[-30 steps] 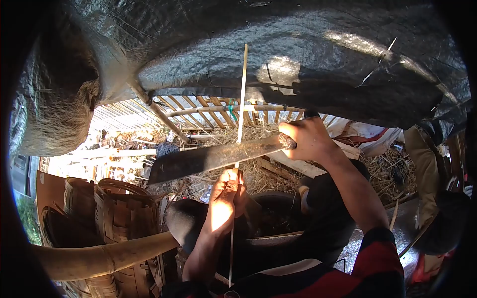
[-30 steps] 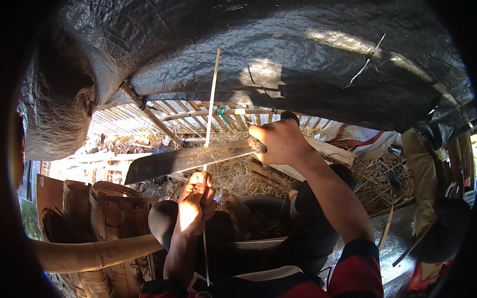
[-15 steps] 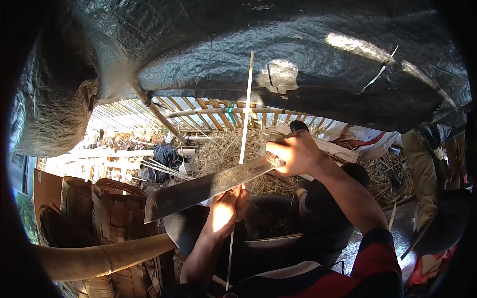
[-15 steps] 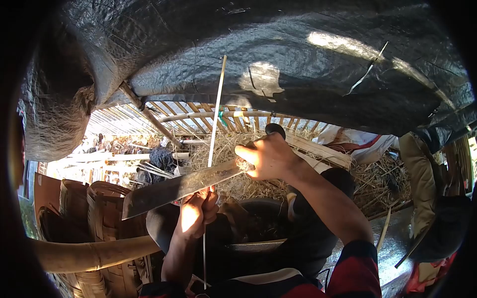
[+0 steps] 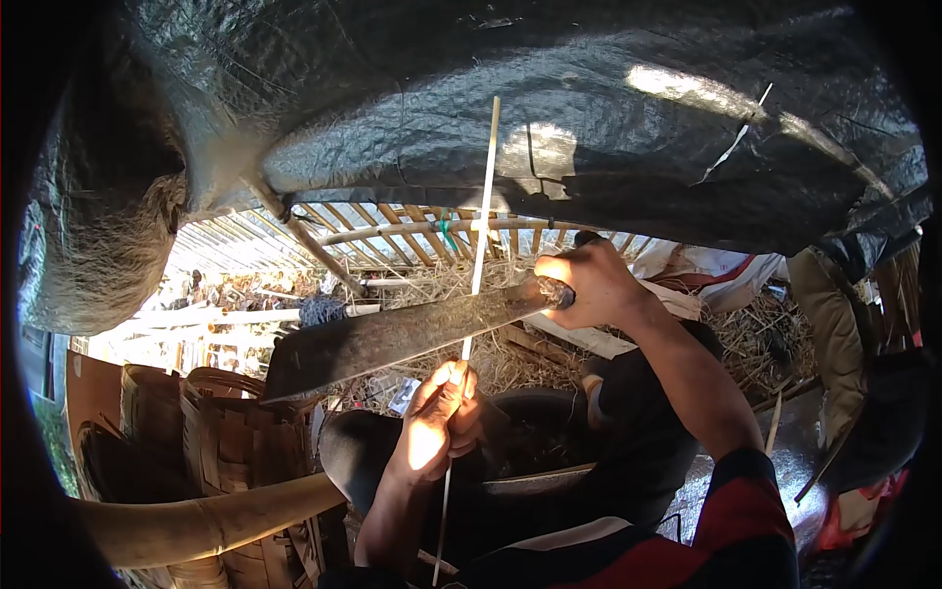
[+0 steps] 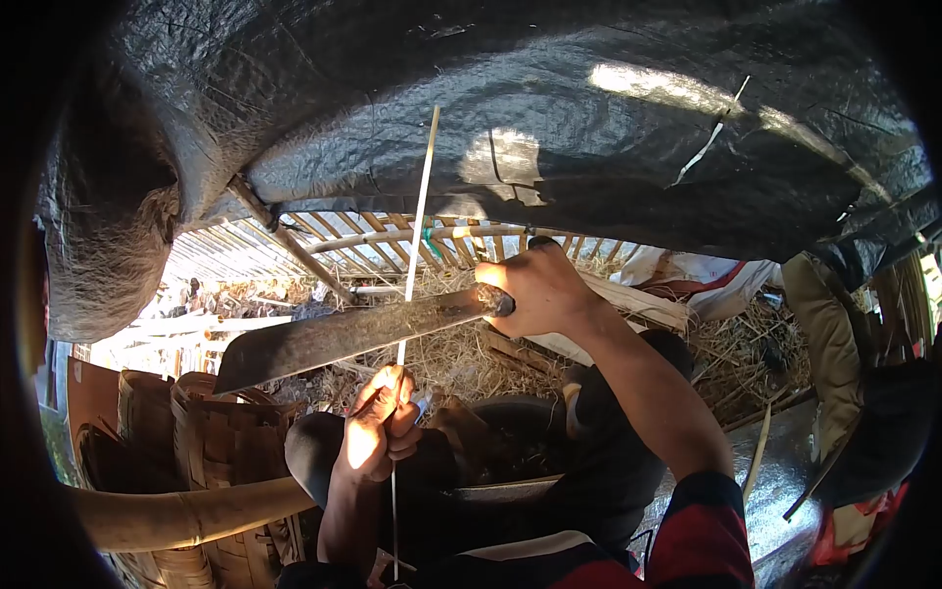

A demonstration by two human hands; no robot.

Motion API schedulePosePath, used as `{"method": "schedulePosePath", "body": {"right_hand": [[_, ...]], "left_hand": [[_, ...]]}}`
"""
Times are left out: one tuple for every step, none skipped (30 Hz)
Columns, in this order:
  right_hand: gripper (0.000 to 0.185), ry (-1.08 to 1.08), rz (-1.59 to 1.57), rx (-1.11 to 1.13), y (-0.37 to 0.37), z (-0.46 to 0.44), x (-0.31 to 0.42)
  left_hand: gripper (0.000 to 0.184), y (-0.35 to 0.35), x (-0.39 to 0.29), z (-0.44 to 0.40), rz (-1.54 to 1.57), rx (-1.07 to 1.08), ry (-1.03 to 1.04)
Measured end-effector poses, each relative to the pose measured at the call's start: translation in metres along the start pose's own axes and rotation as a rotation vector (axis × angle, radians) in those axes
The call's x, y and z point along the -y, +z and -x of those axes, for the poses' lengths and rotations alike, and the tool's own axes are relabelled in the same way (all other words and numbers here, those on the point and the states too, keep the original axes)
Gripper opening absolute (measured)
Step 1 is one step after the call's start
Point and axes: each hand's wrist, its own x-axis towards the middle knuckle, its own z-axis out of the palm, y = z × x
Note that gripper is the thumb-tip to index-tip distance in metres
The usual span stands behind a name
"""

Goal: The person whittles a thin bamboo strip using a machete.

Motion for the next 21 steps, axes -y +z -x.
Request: {"method": "schedulePosePath", "body": {"right_hand": [[0.033,-0.006,-0.009,-0.004,-0.001,-0.003,-0.006],[0.035,-0.008,-0.021,-0.008,-0.001,-0.004,-0.012],[0.029,-0.027,0.018,-0.073,-0.003,-0.006,-0.019],[0.029,-0.028,0.023,-0.078,-0.003,-0.006,-0.025],[0.027,0.01,-0.048,-0.13,-0.002,-0.006,-0.032],[0.024,0.048,-0.122,-0.182,-0.004,-0.008,-0.033],[0.027,0.074,-0.141,-0.137,-0.007,-0.006,-0.029],[0.027,0.07,-0.135,-0.142,-0.007,-0.004,-0.024],[0.027,-0.001,-0.168,-0.127,-0.006,-0.002,-0.018],[0.027,-0.068,-0.205,-0.11,-0.005,0.0,-0.012],[0.028,-0.094,-0.147,-0.071,-0.007,0.0,-0.006],[0.028,-0.09,-0.15,-0.069,-0.008,-0.002,-0.007],[0.03,-0.076,-0.135,-0.01,-0.009,-0.005,-0.01],[0.032,-0.063,-0.119,0.047,-0.01,-0.008,-0.013],[0.035,-0.04,-0.05,0.002,-0.007,-0.011,-0.02],[0.035,-0.041,-0.047,-0.001,-0.004,-0.011,-0.023],[0.035,-0.02,-0.086,-0.021,-0.003,-0.011,-0.027],[0.035,0.002,-0.126,-0.039,-0.002,-0.012,-0.029],[0.034,-0.048,-0.124,-0.091,0.0,-0.011,-0.028],[0.034,-0.053,-0.121,-0.091,0.0,-0.008,-0.025],[0.033,-0.032,-0.116,-0.019,-0.007,-0.007,-0.013]], "left_hand": [[0.025,-0.001,0.0,0.0,0.011,0.034,-0.004],[0.025,-0.002,0.0,0.002,0.01,0.032,-0.014],[0.024,-0.002,0.0,0.003,0.021,0.044,-0.004],[0.024,-0.001,-0.002,0.003,0.031,0.059,0.013],[0.023,-0.002,-0.002,0.004,0.042,0.048,0.007],[0.023,-0.001,-0.002,0.004,0.039,0.052,0.012],[0.023,-0.001,-0.002,0.004,0.042,0.057,0.0],[0.024,-0.001,-0.002,0.003,0.046,0.064,-0.011],[0.024,0.0,-0.003,0.002,0.067,0.084,-0.017],[0.024,0.0,-0.003,0.001,0.066,0.086,-0.018],[0.024,-0.001,-0.004,0.0,0.082,0.102,-0.032],[0.025,-0.001,-0.003,0.0,0.099,0.114,-0.048],[0.025,0.0,-0.002,0.0,0.099,0.109,-0.056],[0.024,0.002,-0.002,-0.001,0.097,0.084,-0.027],[0.024,0.003,-0.003,-0.001,0.094,0.063,0.008],[0.024,0.002,-0.004,-0.001,0.091,0.065,0.011],[0.024,0.002,-0.005,-0.001,0.077,0.046,0.007],[0.024,0.001,-0.005,0.0,0.063,0.026,0.002],[0.024,0.0,-0.004,0.0,0.079,0.018,-0.007],[0.024,0.0,-0.004,0.0,0.08,0.02,-0.001],[0.024,0.0,-0.004,0.001,0.085,0.04,0.004]]}}
